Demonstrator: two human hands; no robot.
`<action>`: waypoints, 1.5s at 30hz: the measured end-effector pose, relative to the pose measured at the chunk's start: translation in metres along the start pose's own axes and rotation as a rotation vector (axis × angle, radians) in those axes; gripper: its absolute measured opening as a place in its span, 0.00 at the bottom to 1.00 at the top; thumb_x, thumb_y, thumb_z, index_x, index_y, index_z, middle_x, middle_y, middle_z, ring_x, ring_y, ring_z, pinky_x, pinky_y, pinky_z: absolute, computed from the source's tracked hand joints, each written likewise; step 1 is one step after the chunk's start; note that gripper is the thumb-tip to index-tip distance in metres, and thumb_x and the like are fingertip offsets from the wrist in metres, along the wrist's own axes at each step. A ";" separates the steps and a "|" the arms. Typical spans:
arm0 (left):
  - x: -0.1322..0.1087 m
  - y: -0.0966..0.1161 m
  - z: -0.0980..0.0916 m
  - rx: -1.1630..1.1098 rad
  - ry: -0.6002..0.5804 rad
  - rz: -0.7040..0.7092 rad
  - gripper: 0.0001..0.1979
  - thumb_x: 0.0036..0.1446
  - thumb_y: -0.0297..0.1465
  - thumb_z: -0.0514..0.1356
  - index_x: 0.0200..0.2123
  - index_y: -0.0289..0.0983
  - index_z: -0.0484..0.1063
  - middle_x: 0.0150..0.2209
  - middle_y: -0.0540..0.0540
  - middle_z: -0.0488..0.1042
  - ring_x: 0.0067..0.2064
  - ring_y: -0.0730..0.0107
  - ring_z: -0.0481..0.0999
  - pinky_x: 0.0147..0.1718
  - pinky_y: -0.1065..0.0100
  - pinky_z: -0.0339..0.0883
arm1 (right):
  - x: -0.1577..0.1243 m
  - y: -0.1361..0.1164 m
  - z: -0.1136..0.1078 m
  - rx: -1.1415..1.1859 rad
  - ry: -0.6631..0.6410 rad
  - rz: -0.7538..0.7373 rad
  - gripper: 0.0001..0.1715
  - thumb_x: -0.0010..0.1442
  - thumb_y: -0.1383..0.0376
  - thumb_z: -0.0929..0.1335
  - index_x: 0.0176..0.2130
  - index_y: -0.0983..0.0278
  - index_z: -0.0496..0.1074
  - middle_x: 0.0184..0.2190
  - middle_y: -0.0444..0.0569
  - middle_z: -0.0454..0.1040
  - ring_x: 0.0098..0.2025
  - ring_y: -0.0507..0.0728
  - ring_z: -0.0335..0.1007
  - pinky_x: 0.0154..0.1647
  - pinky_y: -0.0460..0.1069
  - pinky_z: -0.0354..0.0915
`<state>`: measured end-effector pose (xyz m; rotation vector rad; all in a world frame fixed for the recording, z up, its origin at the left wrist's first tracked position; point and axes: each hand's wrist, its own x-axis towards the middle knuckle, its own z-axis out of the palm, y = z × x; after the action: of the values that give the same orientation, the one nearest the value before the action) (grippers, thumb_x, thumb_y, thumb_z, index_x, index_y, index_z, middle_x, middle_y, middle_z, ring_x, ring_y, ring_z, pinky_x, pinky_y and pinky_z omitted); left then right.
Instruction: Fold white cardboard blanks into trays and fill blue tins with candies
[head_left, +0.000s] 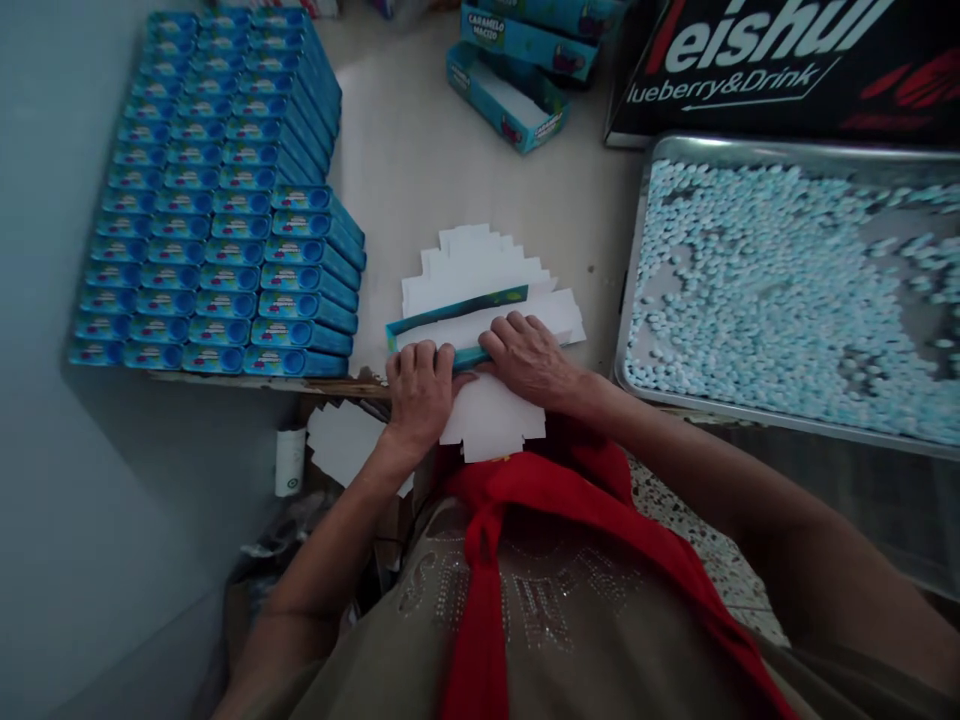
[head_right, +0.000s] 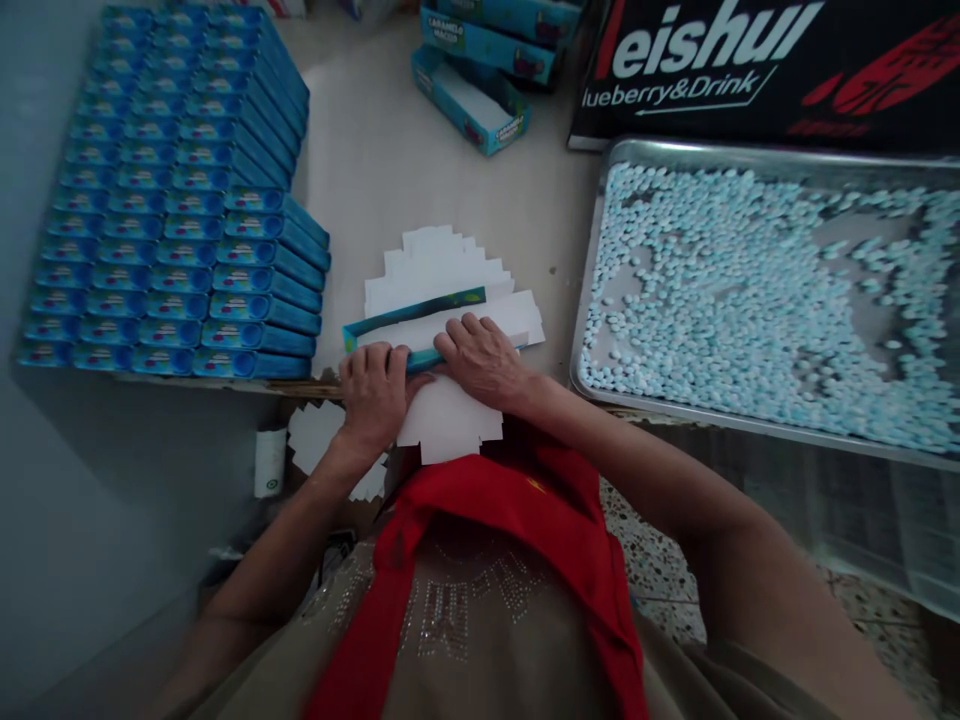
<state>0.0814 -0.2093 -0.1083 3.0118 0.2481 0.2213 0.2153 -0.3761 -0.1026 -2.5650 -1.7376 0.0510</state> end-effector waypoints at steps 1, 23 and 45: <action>0.001 0.000 -0.001 0.006 -0.019 -0.004 0.24 0.73 0.51 0.51 0.50 0.38 0.75 0.47 0.31 0.77 0.49 0.43 0.72 0.49 0.48 0.64 | 0.000 0.000 -0.001 0.003 -0.009 0.002 0.17 0.76 0.57 0.62 0.51 0.64 0.73 0.48 0.60 0.75 0.49 0.67 0.65 0.45 0.56 0.54; 0.093 -0.017 -0.028 -0.288 -0.110 -0.267 0.28 0.61 0.48 0.70 0.56 0.39 0.70 0.48 0.39 0.77 0.52 0.49 0.77 0.47 0.55 0.71 | -0.004 0.042 -0.023 0.287 0.243 -0.055 0.22 0.65 0.76 0.61 0.48 0.59 0.78 0.57 0.55 0.75 0.63 0.65 0.64 0.67 0.65 0.57; 0.074 0.025 0.022 -0.504 0.089 -0.321 0.24 0.60 0.24 0.57 0.60 0.37 0.73 0.53 0.39 0.81 0.46 0.61 0.82 0.50 0.61 0.77 | 0.013 0.041 0.004 0.395 0.333 0.590 0.31 0.66 0.62 0.66 0.66 0.64 0.65 0.58 0.66 0.72 0.55 0.69 0.69 0.50 0.60 0.67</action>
<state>0.1610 -0.2229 -0.1169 2.4268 0.5793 0.3299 0.2577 -0.3790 -0.1086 -2.4978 -0.7386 -0.0134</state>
